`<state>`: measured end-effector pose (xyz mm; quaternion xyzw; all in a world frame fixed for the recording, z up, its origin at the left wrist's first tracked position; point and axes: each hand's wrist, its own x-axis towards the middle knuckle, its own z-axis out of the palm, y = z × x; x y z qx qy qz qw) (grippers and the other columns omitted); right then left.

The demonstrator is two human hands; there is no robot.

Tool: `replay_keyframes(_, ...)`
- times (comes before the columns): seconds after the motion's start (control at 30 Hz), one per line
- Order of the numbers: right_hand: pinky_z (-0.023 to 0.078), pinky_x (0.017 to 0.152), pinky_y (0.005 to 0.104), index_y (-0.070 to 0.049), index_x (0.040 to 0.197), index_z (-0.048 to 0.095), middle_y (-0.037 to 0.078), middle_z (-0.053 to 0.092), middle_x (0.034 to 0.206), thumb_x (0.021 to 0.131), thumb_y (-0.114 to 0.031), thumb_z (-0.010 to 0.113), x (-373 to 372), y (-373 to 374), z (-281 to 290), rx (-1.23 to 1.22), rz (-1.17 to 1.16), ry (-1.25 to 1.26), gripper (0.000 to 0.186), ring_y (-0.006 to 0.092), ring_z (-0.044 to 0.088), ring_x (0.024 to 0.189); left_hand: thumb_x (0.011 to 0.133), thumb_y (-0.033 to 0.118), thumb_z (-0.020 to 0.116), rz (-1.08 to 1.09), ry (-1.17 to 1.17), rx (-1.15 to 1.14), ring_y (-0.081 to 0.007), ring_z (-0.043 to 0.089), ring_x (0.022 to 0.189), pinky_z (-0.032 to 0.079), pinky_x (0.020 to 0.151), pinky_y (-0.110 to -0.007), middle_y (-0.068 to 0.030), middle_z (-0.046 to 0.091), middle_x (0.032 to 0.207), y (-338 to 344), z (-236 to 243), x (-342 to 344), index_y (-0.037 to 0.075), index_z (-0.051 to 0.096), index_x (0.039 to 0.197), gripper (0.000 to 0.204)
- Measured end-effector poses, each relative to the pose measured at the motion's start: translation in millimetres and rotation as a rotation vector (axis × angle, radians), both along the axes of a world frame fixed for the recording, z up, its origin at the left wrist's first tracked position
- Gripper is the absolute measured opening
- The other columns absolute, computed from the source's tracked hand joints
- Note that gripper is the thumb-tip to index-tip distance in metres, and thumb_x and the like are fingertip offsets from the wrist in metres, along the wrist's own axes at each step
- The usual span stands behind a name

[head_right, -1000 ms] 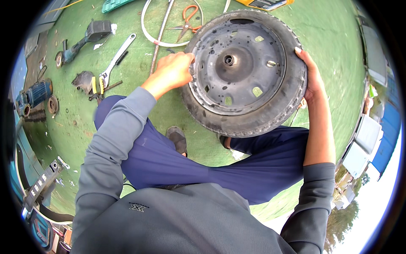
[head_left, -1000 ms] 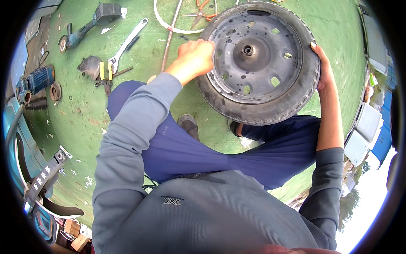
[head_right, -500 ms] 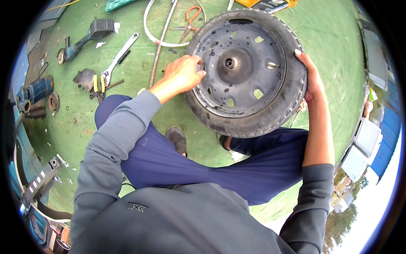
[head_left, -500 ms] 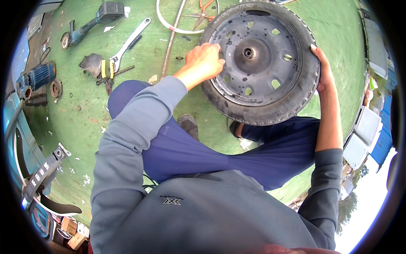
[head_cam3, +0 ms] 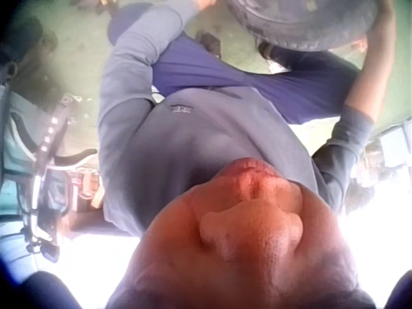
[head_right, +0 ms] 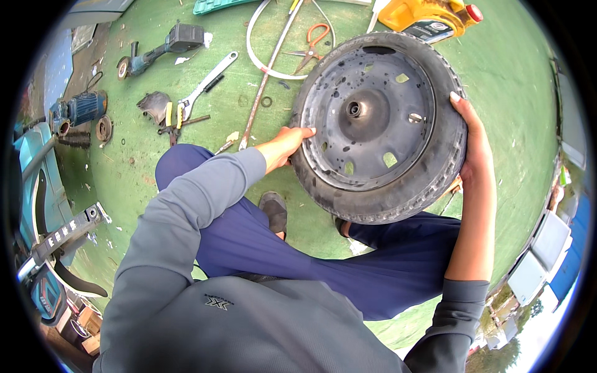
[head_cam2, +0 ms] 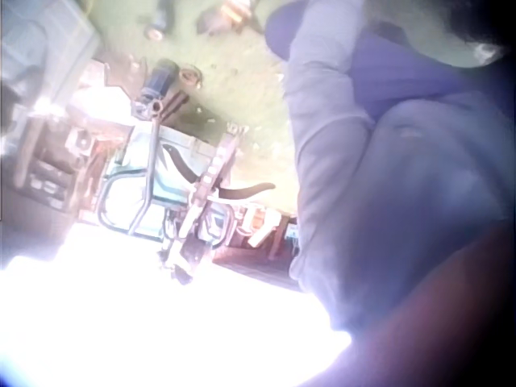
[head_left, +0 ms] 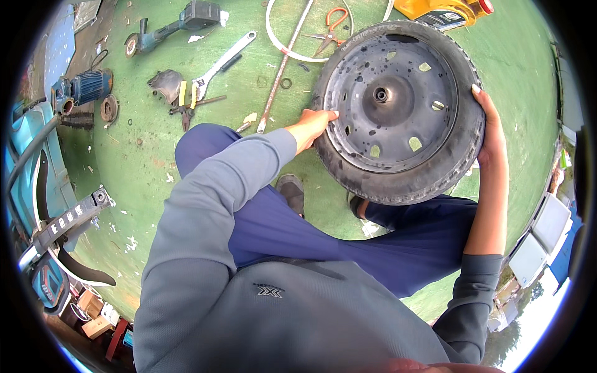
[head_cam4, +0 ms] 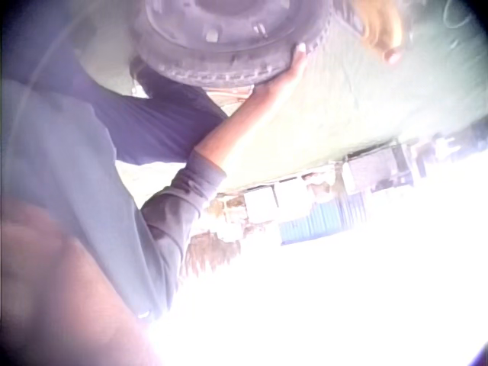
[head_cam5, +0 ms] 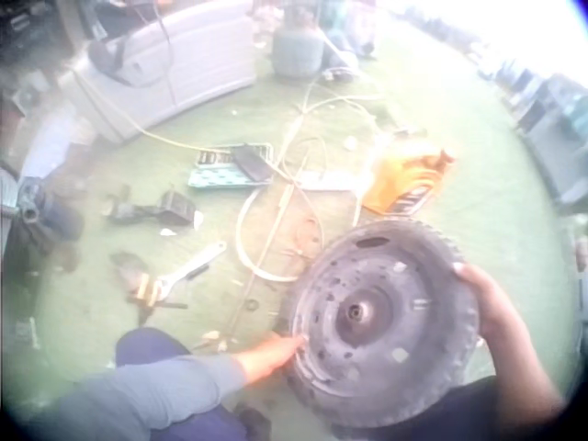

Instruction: The person sits on the floor and works on a small tire, using a cloth to wipe the rim and a tool to adjust the center hub. They handle the tire, a rag, and a tool while seated.

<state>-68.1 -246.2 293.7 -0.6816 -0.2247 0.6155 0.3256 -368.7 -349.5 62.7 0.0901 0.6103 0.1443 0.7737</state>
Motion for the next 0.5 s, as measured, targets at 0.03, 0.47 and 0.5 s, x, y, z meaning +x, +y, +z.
replay_keyframes(0.03,0.062,0.084,0.0405,0.001,0.133,0.061,0.017,0.074,0.113,0.093,-0.04,0.075,-2,1,0,0.002,0.004,-0.004,0.059,0.0265,0.074,0.09,0.095,0.043,0.07,0.045,0.04,0.0,-0.0347,0.062,0.129,0.04,0.111,-0.061,-0.0206,0.06,0.145,-2,-3,0,-0.003,0.05,0.147,0.072)
replay_keyframes(0.47,0.061,0.091,0.0402,0.004,0.135,0.059,0.018,0.073,0.118,0.096,-0.04,0.071,13,16,-17,0.075,0.107,0.157,0.059,0.0263,0.074,0.098,0.097,0.017,0.071,0.458,0.23,0.141,-0.0358,0.068,0.113,0.059,0.096,-0.052,-0.0295,0.056,0.132,8,23,-23,-0.005,0.03,0.137,0.062)
replay_keyframes(0.5,0.06,0.092,0.0405,0.003,0.135,0.059,0.018,0.072,0.119,0.096,-0.041,0.071,12,27,-30,0.072,0.121,0.153,0.06,0.026,0.073,0.099,0.097,0.016,0.071,0.478,0.253,0.143,-0.0358,0.068,0.115,0.059,0.097,-0.052,-0.0296,0.056,0.133,17,26,-36,-0.005,0.03,0.137,0.061)
